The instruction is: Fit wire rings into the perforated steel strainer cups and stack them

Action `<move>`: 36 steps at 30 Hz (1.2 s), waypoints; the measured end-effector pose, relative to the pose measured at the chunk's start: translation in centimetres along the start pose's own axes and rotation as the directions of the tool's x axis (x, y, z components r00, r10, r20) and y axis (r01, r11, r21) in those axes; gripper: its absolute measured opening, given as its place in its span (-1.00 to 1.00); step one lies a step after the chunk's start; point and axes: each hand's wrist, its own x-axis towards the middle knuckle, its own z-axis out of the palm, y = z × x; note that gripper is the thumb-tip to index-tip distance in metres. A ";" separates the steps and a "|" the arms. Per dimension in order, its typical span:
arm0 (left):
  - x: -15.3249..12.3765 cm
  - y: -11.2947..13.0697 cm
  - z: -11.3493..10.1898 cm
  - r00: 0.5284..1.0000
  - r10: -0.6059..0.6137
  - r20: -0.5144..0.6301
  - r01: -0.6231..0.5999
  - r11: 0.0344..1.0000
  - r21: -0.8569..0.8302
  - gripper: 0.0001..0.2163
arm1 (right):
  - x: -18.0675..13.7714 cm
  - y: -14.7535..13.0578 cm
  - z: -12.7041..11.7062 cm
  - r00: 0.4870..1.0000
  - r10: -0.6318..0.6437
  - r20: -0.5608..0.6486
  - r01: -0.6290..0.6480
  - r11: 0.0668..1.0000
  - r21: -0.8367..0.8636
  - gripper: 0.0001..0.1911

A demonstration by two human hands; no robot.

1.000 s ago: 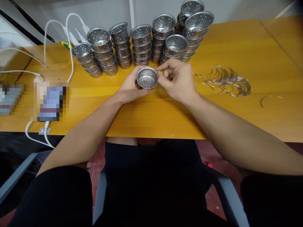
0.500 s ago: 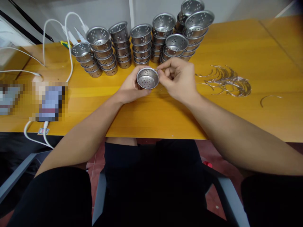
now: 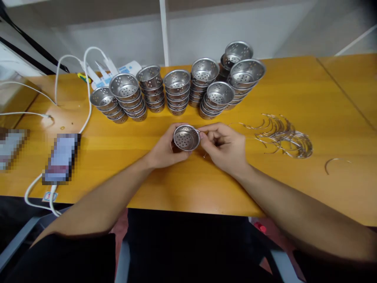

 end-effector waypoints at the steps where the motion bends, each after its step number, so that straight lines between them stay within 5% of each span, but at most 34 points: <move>1: 0.0 -0.1 0.0 1.000 -0.003 -0.002 0.003 1.000 -0.005 -0.28 | 0.0 0.1 0.1 1.000 -0.003 0.004 0.003 1.000 0.003 -0.82; 8: 1.3 -2.5 -1.1 0.990 0.126 -0.057 -0.123 0.991 0.044 -0.24 | 0.9 0.1 -0.2 0.996 -0.082 -0.027 0.080 0.995 -0.068 -0.68; 20: 8.4 -4.4 -3.3 0.998 -0.052 -0.023 0.053 0.998 0.034 -0.14 | 7.7 5.5 0.1 0.999 -0.011 0.038 0.014 0.997 -0.070 -0.72; 23: 8.2 -4.5 -4.2 0.994 -0.038 -0.105 0.041 0.999 0.021 -0.14 | 7.9 6.1 0.9 0.999 -0.041 0.001 0.041 0.999 -0.021 -0.71; 36: 6.8 -4.8 -5.2 0.992 0.054 -0.110 -0.043 0.994 0.101 -0.14 | 6.3 5.4 0.3 0.994 -0.105 -0.010 0.105 0.994 -0.028 -0.55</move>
